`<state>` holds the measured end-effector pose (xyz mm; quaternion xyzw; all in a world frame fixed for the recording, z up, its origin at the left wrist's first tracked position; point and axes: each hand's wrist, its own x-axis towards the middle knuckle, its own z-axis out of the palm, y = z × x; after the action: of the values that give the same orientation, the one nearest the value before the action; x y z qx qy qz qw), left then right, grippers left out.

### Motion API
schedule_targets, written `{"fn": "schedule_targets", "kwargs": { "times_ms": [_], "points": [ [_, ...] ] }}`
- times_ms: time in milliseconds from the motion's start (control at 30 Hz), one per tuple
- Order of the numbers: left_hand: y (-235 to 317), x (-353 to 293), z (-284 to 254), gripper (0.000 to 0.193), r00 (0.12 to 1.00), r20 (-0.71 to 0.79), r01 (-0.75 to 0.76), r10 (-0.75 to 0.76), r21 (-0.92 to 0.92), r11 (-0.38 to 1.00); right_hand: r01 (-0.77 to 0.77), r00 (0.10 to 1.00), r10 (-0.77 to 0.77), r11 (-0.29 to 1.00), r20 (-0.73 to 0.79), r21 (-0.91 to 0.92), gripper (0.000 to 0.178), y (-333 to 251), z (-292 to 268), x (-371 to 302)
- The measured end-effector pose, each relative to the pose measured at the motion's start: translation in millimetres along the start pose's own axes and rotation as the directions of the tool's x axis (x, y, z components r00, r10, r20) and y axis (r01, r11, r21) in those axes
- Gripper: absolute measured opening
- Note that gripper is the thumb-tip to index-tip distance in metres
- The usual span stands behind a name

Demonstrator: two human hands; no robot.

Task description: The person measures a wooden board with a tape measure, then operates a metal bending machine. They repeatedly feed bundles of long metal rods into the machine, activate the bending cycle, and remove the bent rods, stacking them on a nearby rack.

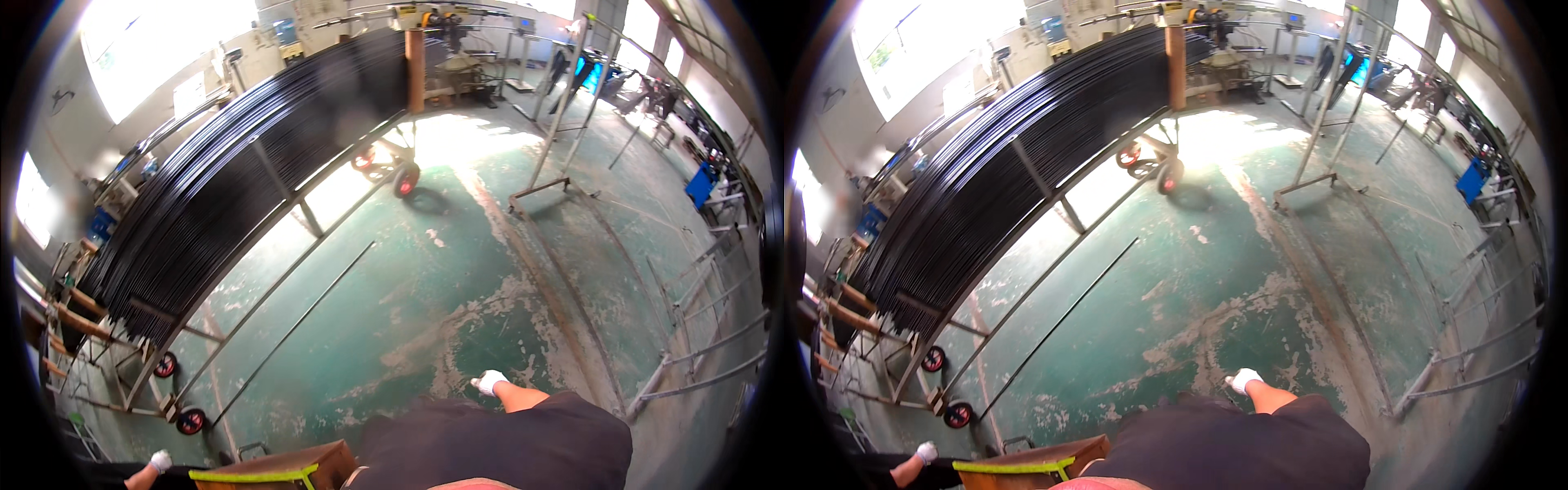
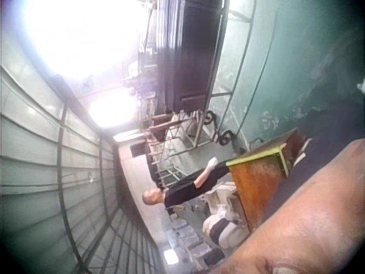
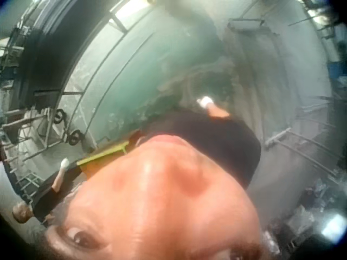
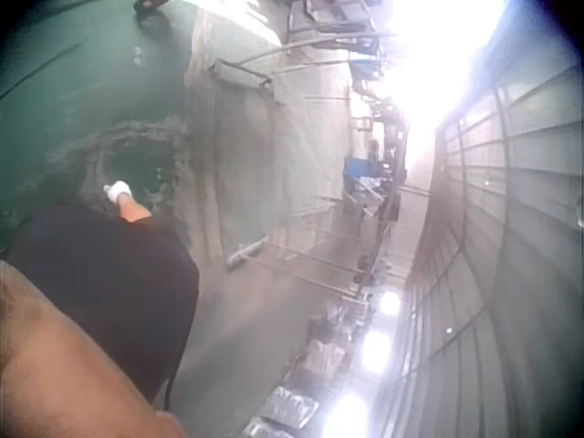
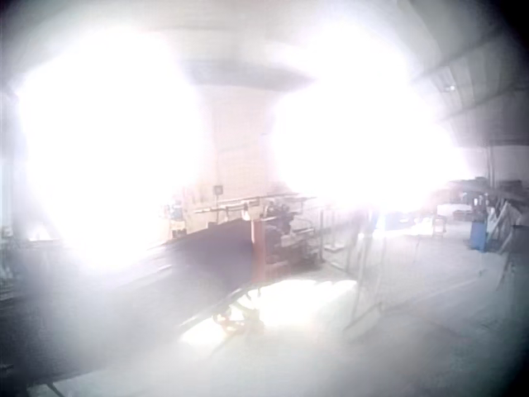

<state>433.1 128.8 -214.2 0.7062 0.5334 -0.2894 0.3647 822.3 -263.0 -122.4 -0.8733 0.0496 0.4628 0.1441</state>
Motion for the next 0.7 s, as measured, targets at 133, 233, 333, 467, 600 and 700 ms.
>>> {"fn": "schedule_targets", "kwargs": {
  "times_ms": [133,233,333,467,600,700],
  "points": [
    [93,21,-32,0.034,0.997,0.056,-0.052,0.053,-0.024,0.998,-0.082,0.994,0.081,0.997,-0.077,-0.012,0.059,-6,-26,1],
    [150,45,-51,0.031,0.985,0.111,-0.131,0.130,0.002,0.991,-0.121,0.988,0.129,0.988,-0.081,0.098,0.057,-24,-51,4],
    [197,79,-87,0.029,0.970,0.138,-0.209,0.201,0.043,0.977,-0.143,0.983,0.165,0.960,-0.076,0.239,0.058,-45,-62,26],
    [265,143,-164,0.026,0.962,0.103,-0.259,0.252,0.064,0.964,-0.079,0.961,0.167,0.930,-0.222,0.359,0.062,-96,-98,18],
    [364,234,-245,0.024,0.917,-0.016,-0.398,0.398,-0.041,0.917,0.064,0.919,0.180,0.809,-0.350,0.584,0.058,-128,-131,9],
    [456,241,-279,0.029,0.903,-0.189,-0.368,0.387,0.129,0.921,-0.038,0.909,0.284,0.785,-0.304,0.619,0.053,-120,-135,28]
  ]
}}
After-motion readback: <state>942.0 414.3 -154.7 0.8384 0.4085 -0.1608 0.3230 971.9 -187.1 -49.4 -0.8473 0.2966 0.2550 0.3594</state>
